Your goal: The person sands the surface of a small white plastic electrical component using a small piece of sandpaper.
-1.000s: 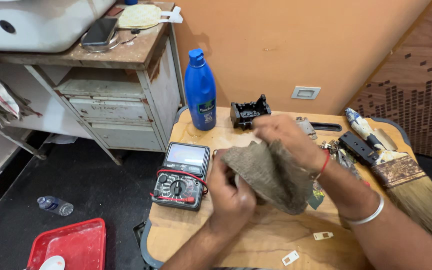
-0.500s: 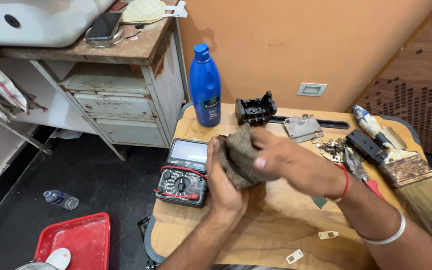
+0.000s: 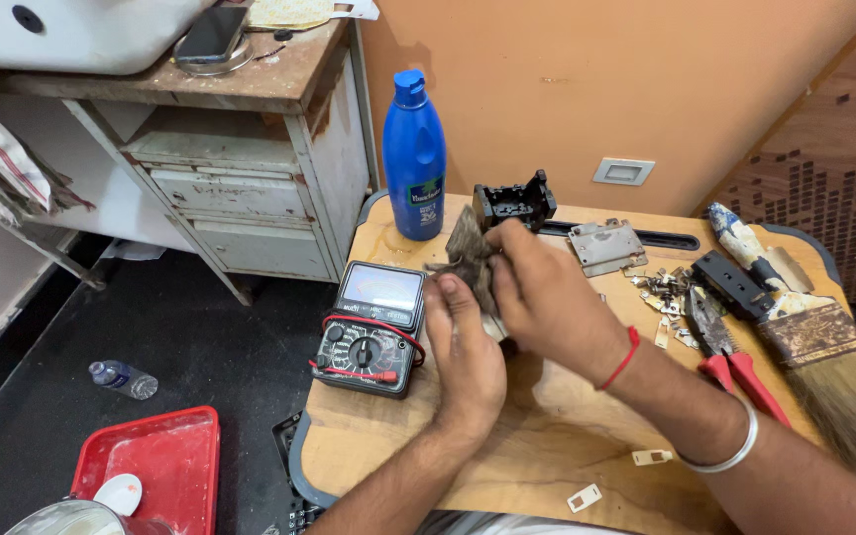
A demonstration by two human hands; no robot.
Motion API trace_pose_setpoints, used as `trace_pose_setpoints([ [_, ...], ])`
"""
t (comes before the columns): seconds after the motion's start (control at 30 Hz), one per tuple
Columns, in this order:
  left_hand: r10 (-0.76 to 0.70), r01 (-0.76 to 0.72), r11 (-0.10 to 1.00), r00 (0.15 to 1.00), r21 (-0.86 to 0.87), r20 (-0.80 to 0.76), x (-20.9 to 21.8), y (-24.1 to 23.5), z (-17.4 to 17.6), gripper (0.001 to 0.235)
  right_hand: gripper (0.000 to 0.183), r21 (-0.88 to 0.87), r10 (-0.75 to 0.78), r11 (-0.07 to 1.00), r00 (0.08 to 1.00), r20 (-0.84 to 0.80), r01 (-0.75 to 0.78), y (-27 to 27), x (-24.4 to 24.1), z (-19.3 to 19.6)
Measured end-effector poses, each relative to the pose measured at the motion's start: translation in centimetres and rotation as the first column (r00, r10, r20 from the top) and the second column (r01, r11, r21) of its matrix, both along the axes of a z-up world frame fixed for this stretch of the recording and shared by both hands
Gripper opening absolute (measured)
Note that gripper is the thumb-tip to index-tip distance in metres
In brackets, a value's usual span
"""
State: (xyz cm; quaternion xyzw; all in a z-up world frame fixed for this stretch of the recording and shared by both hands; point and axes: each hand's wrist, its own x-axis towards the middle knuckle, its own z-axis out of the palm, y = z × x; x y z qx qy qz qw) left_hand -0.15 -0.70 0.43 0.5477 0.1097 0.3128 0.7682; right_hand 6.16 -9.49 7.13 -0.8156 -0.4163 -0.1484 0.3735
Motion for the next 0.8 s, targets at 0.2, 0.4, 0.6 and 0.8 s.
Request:
trace_pose_setpoints([
  [0.2,-0.280,0.314,0.945,0.921,-0.093,0.271,-0.8,0.4,1.4,0.043,0.014,0.097,-0.203,0.972,0.973,-0.113,0.214,-1.9,4.9,2.9],
  [0.4,-0.314,0.318,0.947,0.891,0.044,0.329,-1.8,0.1,2.3,0.046,0.015,0.159,-0.075,0.986,0.993,0.090,0.060,-3.0,4.0,6.1],
  [0.6,-0.285,0.347,0.925,0.904,-0.157,0.319,-1.7,0.2,2.5,0.040,0.021,-0.086,-0.108,0.986,0.949,0.295,0.139,-6.4,1.2,7.4],
  [0.8,-0.293,0.345,0.928,0.907,-0.137,0.301,-1.3,0.2,2.1,0.031,0.041,-0.745,-0.325,0.651,0.941,-0.099,0.147,-12.6,-0.4,2.9],
])
